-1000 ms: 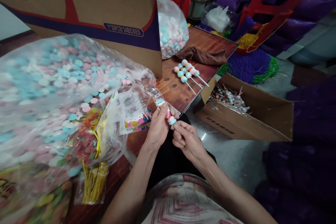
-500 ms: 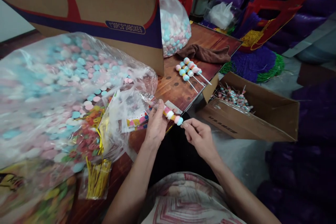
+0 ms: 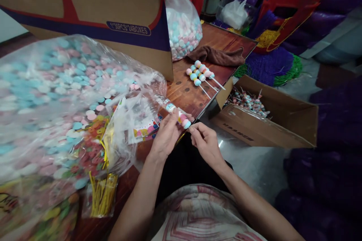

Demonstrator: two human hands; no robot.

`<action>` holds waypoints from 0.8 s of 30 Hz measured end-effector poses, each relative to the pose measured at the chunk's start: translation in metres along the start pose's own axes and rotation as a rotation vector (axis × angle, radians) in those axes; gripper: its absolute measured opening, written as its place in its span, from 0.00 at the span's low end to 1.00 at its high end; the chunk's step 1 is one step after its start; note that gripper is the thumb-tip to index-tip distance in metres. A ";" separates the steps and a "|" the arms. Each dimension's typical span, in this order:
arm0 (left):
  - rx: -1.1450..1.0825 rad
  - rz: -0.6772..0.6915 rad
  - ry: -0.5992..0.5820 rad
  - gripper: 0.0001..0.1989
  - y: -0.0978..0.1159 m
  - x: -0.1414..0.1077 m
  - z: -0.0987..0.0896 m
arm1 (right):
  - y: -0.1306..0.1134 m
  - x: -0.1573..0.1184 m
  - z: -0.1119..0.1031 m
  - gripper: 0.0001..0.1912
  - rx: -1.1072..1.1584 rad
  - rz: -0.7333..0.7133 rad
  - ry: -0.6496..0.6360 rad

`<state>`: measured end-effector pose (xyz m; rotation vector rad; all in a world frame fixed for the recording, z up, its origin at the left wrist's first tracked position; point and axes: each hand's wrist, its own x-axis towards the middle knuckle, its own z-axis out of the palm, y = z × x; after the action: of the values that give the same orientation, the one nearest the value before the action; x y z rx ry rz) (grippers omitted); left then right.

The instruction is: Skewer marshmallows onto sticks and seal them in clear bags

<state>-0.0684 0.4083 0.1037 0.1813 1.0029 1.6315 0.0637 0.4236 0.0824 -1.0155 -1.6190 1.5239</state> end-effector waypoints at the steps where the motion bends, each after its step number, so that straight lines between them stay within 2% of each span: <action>1: -0.023 0.025 0.038 0.16 0.005 0.003 -0.001 | 0.000 0.000 -0.003 0.13 0.028 0.030 -0.021; 4: -0.104 0.083 0.153 0.16 0.014 0.012 -0.003 | -0.001 -0.002 -0.005 0.14 0.072 0.087 -0.094; 6: -0.133 0.088 0.180 0.16 0.012 0.016 -0.001 | 0.000 -0.003 -0.001 0.15 0.072 0.092 -0.106; 12: -0.158 0.097 0.106 0.16 -0.007 0.013 0.004 | -0.002 0.004 0.013 0.18 -0.013 0.020 -0.027; 19: -0.148 0.077 0.152 0.16 0.001 0.012 0.001 | -0.001 -0.001 0.007 0.19 -0.183 -0.039 0.001; 24: -0.072 0.077 0.092 0.17 -0.015 0.010 0.005 | -0.001 0.010 0.023 0.13 -0.197 -0.095 0.102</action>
<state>-0.0577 0.4190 0.0923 0.0978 1.0161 1.7565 0.0390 0.4223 0.0811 -1.0860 -1.7442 1.2492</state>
